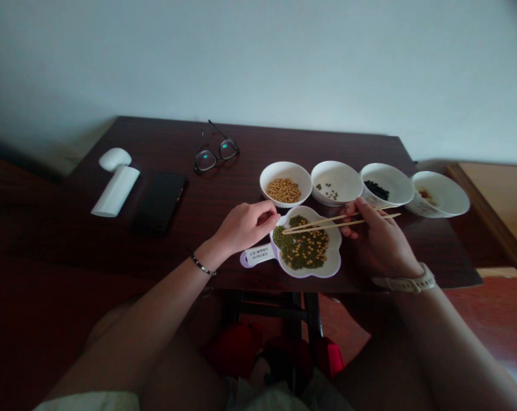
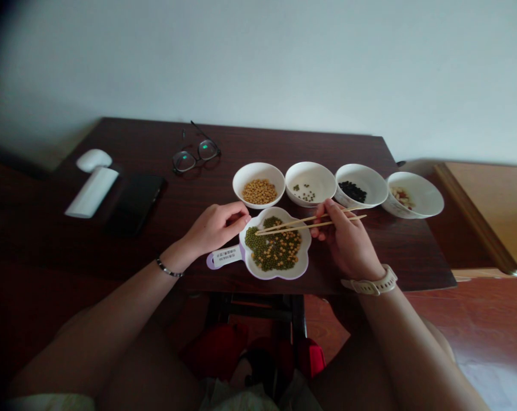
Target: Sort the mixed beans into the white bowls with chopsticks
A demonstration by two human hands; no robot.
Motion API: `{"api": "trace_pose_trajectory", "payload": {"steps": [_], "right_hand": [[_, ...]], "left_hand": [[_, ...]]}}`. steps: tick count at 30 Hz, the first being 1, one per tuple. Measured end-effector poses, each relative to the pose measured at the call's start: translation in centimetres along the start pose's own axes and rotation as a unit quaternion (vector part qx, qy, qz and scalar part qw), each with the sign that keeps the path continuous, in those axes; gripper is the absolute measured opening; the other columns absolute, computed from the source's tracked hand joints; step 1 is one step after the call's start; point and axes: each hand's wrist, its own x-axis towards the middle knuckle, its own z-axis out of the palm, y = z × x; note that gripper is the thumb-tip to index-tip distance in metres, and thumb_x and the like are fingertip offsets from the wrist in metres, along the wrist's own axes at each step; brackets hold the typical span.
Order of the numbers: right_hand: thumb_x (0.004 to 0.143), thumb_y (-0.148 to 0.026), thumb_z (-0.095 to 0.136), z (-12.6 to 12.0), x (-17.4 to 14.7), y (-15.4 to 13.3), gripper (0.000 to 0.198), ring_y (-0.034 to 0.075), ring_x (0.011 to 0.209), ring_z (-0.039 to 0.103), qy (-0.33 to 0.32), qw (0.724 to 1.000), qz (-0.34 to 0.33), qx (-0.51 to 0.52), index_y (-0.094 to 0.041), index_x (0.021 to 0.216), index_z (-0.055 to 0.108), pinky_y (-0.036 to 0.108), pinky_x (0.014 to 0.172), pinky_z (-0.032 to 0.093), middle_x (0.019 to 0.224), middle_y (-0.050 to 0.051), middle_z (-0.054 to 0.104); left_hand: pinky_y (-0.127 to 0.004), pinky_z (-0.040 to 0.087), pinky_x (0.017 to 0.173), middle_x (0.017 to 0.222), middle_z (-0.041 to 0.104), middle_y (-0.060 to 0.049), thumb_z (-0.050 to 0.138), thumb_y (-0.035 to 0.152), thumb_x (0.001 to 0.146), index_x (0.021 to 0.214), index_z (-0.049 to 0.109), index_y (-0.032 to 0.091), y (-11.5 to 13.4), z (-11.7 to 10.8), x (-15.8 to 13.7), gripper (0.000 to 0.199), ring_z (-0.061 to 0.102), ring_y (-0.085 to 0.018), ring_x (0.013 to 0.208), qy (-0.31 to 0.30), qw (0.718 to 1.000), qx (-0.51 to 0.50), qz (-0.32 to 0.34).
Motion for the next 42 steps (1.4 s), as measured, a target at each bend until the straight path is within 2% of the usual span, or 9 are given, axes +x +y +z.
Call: {"api": "trace_pose_trajectory", "payload": {"steps": [6, 18, 24, 37, 42], "right_hand": [[0.102, -0.046, 0.079, -0.6, 0.2, -0.2, 0.030, 0.011, 0.063, 0.058, 0.003, 0.999, 0.016, 0.034, -0.023, 0.086, 0.071, 0.019, 0.048, 0.050, 0.083, 0.001, 0.061], [0.106, -0.052, 0.074, 0.7, -0.9, -0.7, 0.036, 0.010, 0.061, 0.058, -0.027, 0.999, -0.019, -0.026, -0.021, 0.086, 0.077, 0.017, 0.050, 0.047, 0.075, 0.002, 0.068], [0.107, -0.054, 0.072, 0.9, -1.0, -0.7, 0.038, 0.011, 0.063, 0.059, -0.021, 0.998, -0.033, -0.042, -0.022, 0.087, 0.076, 0.017, 0.052, 0.048, 0.076, 0.003, 0.068], [0.106, -0.048, 0.075, 0.0, -0.6, -1.1, 0.034, 0.010, 0.061, 0.058, -0.011, 0.999, -0.049, -0.013, -0.020, 0.086, 0.074, 0.017, 0.049, 0.048, 0.078, 0.002, 0.065], [0.106, -0.051, 0.074, -0.2, -0.6, -1.2, 0.036, 0.011, 0.059, 0.056, -0.025, 0.999, -0.022, -0.032, -0.021, 0.086, 0.075, 0.018, 0.048, 0.048, 0.073, 0.003, 0.065]], "left_hand": [[-0.028, 0.029, 0.056, 0.064, 0.060, 0.003, 0.061, 0.037, 0.106, 0.090, 0.072, 0.020, -0.1, 0.0, 0.0, 0.026, 0.050, -0.011, 0.055, 0.000, 1.000, -0.001, 0.001], [-0.028, 0.030, 0.059, 0.064, 0.060, 0.004, 0.060, 0.036, 0.106, 0.090, 0.072, 0.019, 0.3, -0.1, 0.0, 0.026, 0.051, -0.011, 0.057, -0.004, 1.000, 0.004, -0.007], [-0.029, 0.030, 0.059, 0.065, 0.062, 0.004, 0.061, 0.037, 0.106, 0.092, 0.072, 0.019, 0.1, 0.0, 0.1, 0.026, 0.052, -0.011, 0.057, -0.008, 1.000, 0.008, -0.009], [-0.029, 0.029, 0.059, 0.064, 0.061, 0.004, 0.060, 0.037, 0.106, 0.090, 0.072, 0.019, 0.1, -0.1, 0.0, 0.027, 0.050, -0.011, 0.056, -0.004, 1.000, 0.010, -0.005], [-0.029, 0.028, 0.059, 0.062, 0.058, 0.005, 0.061, 0.038, 0.106, 0.091, 0.072, 0.019, 0.2, -0.1, 0.0, 0.027, 0.049, -0.011, 0.055, -0.005, 1.000, 0.011, -0.013]]}}
